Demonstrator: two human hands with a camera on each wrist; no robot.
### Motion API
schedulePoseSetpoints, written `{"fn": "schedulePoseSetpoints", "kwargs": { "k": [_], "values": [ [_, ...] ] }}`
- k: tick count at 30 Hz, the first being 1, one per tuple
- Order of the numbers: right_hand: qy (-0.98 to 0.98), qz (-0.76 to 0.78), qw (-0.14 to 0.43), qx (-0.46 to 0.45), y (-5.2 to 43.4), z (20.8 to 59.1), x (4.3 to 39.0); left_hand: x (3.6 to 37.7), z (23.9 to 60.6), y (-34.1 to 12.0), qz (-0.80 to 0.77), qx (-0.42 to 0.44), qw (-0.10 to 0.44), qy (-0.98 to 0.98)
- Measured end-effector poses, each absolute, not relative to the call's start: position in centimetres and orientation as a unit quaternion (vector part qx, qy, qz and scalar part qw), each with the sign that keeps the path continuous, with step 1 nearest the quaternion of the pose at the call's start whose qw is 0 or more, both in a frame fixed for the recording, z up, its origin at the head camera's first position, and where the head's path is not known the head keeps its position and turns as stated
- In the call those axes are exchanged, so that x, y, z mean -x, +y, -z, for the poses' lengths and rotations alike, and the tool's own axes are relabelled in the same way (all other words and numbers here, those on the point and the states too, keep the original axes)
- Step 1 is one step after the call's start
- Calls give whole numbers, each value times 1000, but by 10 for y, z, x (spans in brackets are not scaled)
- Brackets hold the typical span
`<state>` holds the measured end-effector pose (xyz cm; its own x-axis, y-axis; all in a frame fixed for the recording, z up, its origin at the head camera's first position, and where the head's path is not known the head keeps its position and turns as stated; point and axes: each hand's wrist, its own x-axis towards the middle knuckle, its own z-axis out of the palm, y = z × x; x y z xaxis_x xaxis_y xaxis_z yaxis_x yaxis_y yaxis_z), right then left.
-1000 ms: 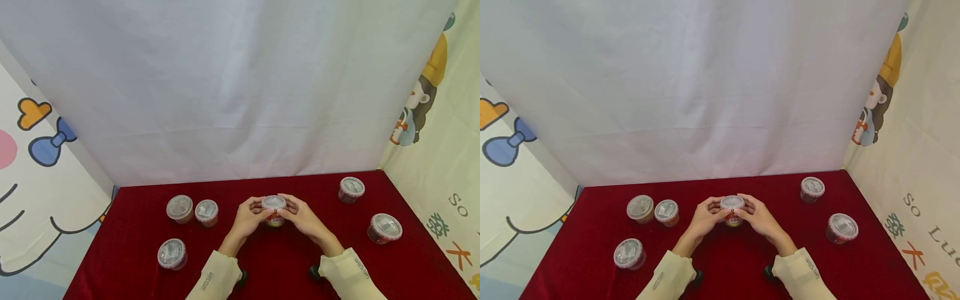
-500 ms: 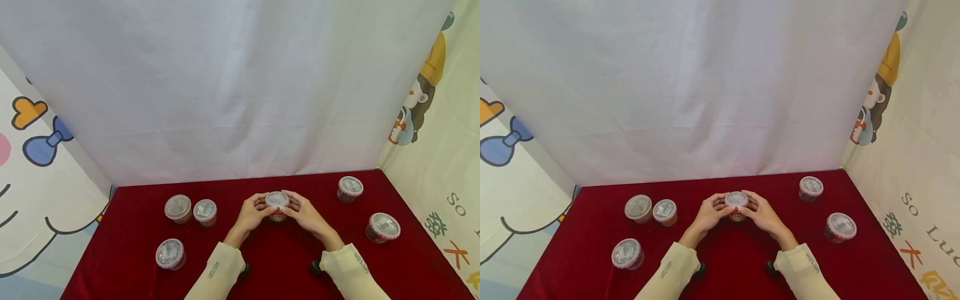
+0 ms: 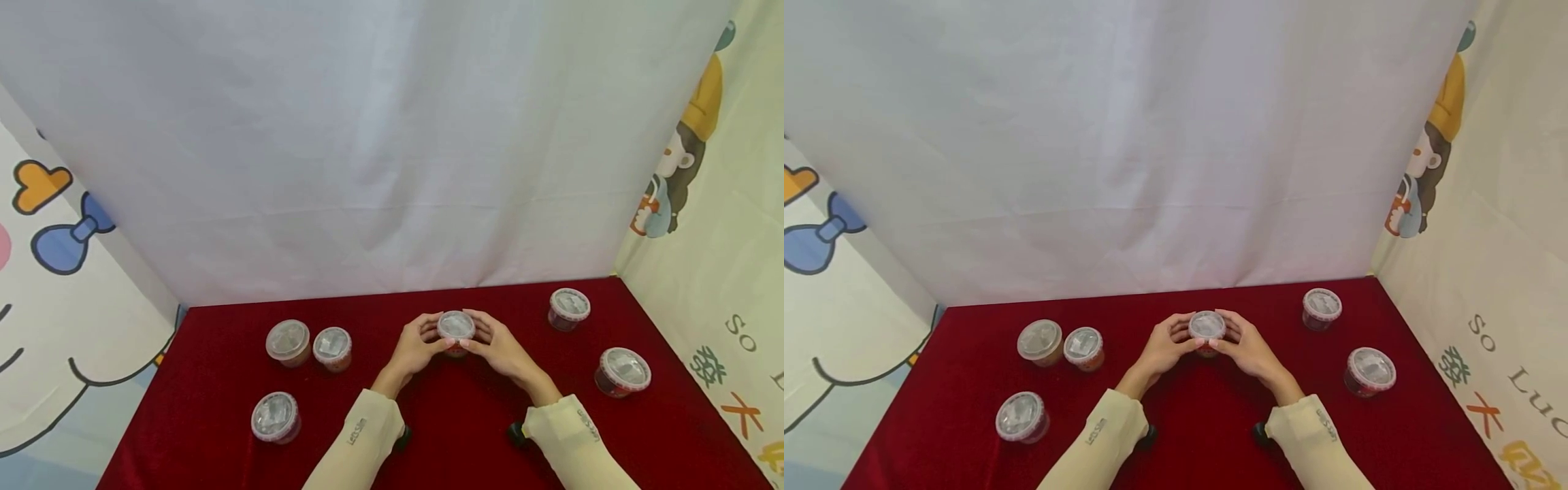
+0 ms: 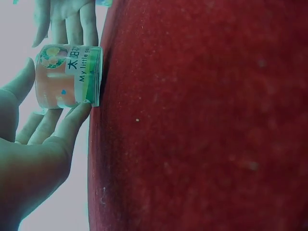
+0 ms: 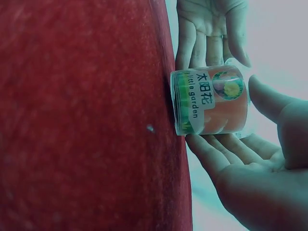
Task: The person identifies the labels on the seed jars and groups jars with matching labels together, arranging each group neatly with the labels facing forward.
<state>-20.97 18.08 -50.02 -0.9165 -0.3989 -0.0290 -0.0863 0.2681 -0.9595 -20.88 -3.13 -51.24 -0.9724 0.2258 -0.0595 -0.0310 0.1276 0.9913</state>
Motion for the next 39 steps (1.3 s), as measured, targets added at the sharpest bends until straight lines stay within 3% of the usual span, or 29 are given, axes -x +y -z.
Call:
{"fn": "schedulePoseSetpoints", "kwargs": {
  "k": [21,39],
  "values": [
    [779,591,126,164,183,505,207,206,514,-33,-670,-98,106,728],
    [783,594,63,174,203,480,194,194,497,-27,-635,-148,23,758]
  ]
}}
